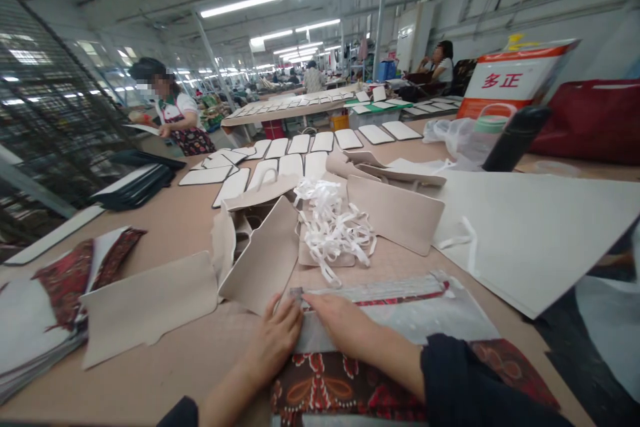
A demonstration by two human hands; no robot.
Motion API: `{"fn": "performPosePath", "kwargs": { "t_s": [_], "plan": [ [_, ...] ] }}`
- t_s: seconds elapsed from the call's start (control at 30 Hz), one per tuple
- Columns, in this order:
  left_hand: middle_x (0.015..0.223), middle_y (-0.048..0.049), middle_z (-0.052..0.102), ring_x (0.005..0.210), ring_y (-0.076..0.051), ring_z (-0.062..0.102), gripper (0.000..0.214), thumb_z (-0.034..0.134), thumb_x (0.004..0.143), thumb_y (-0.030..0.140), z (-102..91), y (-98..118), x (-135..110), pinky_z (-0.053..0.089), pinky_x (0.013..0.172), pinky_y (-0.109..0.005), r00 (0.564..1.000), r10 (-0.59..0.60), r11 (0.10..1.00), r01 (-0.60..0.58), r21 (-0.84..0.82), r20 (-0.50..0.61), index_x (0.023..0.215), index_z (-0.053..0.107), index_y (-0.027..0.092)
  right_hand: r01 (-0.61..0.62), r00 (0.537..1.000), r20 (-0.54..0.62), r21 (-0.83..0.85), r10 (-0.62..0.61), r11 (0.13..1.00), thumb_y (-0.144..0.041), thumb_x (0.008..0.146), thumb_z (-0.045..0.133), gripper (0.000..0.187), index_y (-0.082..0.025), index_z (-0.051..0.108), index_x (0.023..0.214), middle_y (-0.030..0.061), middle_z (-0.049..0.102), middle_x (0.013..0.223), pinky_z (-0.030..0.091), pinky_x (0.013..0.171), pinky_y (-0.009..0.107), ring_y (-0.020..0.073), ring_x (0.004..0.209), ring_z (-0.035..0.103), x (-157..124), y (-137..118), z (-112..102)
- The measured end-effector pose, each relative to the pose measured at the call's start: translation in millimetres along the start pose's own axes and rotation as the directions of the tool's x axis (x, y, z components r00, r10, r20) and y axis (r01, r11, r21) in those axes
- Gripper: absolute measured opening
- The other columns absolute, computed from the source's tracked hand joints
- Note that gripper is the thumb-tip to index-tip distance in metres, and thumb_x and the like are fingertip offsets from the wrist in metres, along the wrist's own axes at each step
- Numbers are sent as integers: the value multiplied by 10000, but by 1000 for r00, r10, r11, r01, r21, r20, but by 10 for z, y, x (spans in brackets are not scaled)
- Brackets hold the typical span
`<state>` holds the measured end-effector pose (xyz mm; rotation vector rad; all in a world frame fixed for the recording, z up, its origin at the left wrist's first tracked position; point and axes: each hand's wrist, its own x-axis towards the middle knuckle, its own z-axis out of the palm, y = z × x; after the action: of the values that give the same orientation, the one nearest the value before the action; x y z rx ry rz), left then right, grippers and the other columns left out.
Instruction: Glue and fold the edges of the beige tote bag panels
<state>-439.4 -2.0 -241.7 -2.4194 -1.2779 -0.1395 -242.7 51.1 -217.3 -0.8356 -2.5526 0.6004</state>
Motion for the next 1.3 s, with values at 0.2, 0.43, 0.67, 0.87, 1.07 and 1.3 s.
{"fn": "performPosePath", "kwargs": {
  "t_s": [0.2, 0.43, 0.67, 0.87, 1.07, 1.3],
  "plan": [
    [1146, -66, 603, 1101, -191, 482, 292, 379, 908, 209, -13, -52, -170, 319, 971, -379, 999, -10, 999, 11, -39, 44, 1150, 543, 189, 31, 994, -104, 4, -31, 1000, -51, 807, 395, 403, -152, 500, 1183, 93, 621, 980, 454, 824, 336, 204, 929, 555, 112, 113, 491],
    [1138, -113, 591, 1009, -194, 521, 293, 387, 897, 189, -74, -134, -283, 409, 878, -367, 999, -40, 985, 42, -166, 16, 1150, 533, 173, 144, 978, -142, -54, -150, 988, -71, 820, 418, 429, -143, 451, 1242, 101, 631, 1013, 442, 826, 372, 225, 954, 534, 71, 162, 571],
    [1004, -72, 625, 915, -173, 553, 276, 400, 863, 145, 29, -121, -231, 463, 811, -338, 960, -279, 892, 251, -375, -21, 1072, 574, 192, 92, 985, -145, -15, -93, 996, -56, 835, 379, 438, -157, 433, 1257, 81, 630, 1008, 437, 793, 336, 202, 924, 537, 96, 134, 561],
    [913, -47, 601, 884, -155, 562, 217, 435, 824, 181, -13, -152, -87, 471, 808, -292, 806, -582, 600, 516, -612, 109, 964, 600, 186, 252, 965, -40, -142, -260, 957, -115, 847, 440, 413, -142, 426, 1259, 109, 614, 1079, 403, 802, 395, 241, 955, 510, 74, 40, 461],
    [784, -31, 590, 812, -169, 548, 149, 499, 791, 218, -127, -164, 141, 433, 752, -290, 805, -557, 644, 573, -507, 203, 745, 640, 196, 65, 983, -179, 97, -47, 993, -86, 853, 379, 326, -171, 515, 1136, 82, 634, 955, 441, 801, 346, 204, 906, 546, 100, 133, 534],
    [812, -34, 609, 829, -182, 550, 127, 524, 761, 236, -101, -120, 247, 409, 756, -303, 809, -527, 701, 587, -406, 260, 783, 641, 190, 17, 974, -224, 247, 40, 969, -76, 832, 356, 326, -168, 547, 1080, 88, 626, 962, 461, 832, 360, 197, 929, 559, 122, 203, 578]
  ]
}}
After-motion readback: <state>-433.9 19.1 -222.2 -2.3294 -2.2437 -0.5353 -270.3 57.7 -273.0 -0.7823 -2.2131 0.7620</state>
